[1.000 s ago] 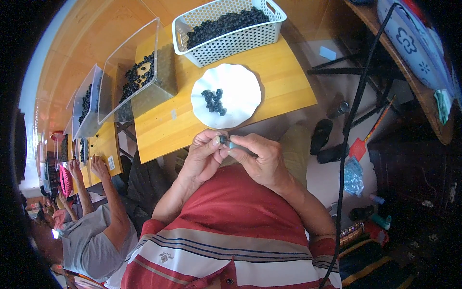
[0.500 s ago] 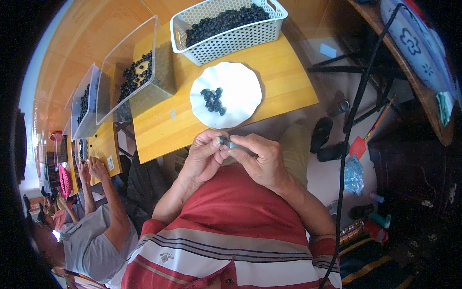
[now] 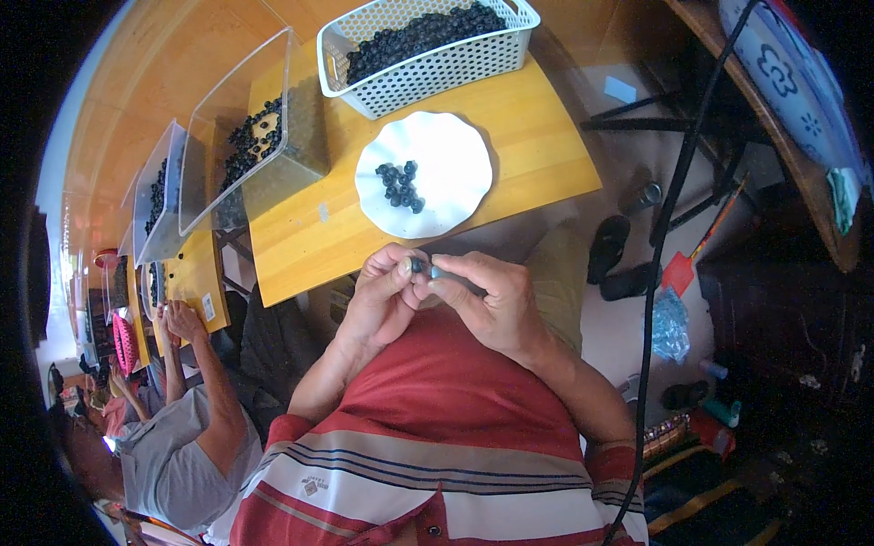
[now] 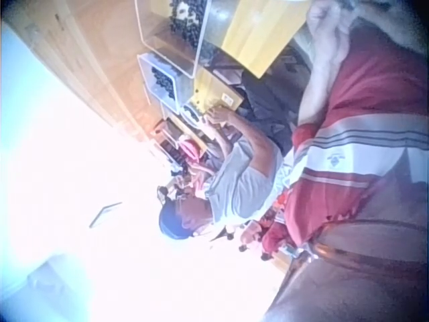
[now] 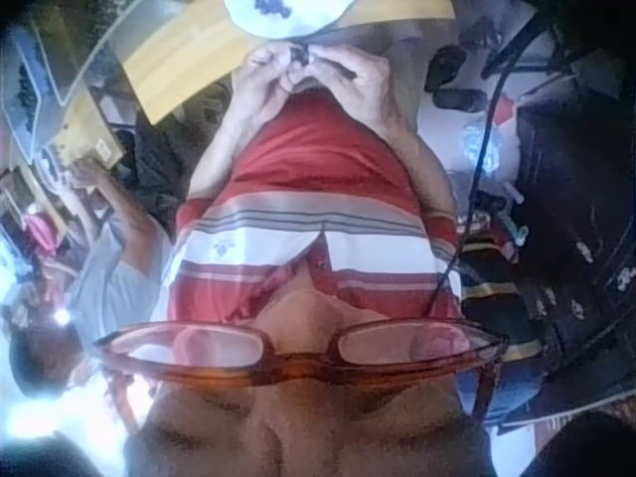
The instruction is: The person sorts and inspects small black industrial parts using a blue hand tool.
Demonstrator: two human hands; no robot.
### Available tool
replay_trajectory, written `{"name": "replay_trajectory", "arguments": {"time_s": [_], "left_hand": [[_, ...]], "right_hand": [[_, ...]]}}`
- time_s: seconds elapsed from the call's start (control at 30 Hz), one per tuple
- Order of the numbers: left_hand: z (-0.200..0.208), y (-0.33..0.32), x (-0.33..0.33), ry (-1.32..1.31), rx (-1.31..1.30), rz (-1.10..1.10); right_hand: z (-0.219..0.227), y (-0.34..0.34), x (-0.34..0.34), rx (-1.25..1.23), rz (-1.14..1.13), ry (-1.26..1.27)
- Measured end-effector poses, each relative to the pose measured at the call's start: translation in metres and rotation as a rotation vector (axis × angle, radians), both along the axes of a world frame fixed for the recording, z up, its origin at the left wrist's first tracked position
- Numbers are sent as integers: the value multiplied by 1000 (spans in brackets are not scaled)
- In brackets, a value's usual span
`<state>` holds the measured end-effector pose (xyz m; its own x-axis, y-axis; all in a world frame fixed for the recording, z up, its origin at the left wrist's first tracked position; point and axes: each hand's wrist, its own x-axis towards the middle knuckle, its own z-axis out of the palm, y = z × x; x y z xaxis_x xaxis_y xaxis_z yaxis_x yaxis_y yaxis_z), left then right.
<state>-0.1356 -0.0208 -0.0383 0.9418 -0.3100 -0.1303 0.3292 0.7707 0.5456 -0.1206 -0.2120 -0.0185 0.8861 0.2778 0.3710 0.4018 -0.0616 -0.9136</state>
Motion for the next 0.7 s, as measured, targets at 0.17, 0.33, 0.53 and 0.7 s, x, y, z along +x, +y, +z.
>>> {"name": "replay_trajectory", "arguments": {"time_s": [0.17, 0.33, 0.53, 0.7], "left_hand": [[-1, -1, 0, 41, 3, 9], [0, -3, 0, 52, 22, 17], [-1, -3, 1, 93, 32, 11], [-1, -4, 1, 108, 49, 0]], "right_hand": [[0, 0, 0, 1, 28, -32], [-2, 1, 0, -37, -24, -61], [-2, 3, 3, -144, -83, -142], [0, 4, 4, -266, -87, -214]]}}
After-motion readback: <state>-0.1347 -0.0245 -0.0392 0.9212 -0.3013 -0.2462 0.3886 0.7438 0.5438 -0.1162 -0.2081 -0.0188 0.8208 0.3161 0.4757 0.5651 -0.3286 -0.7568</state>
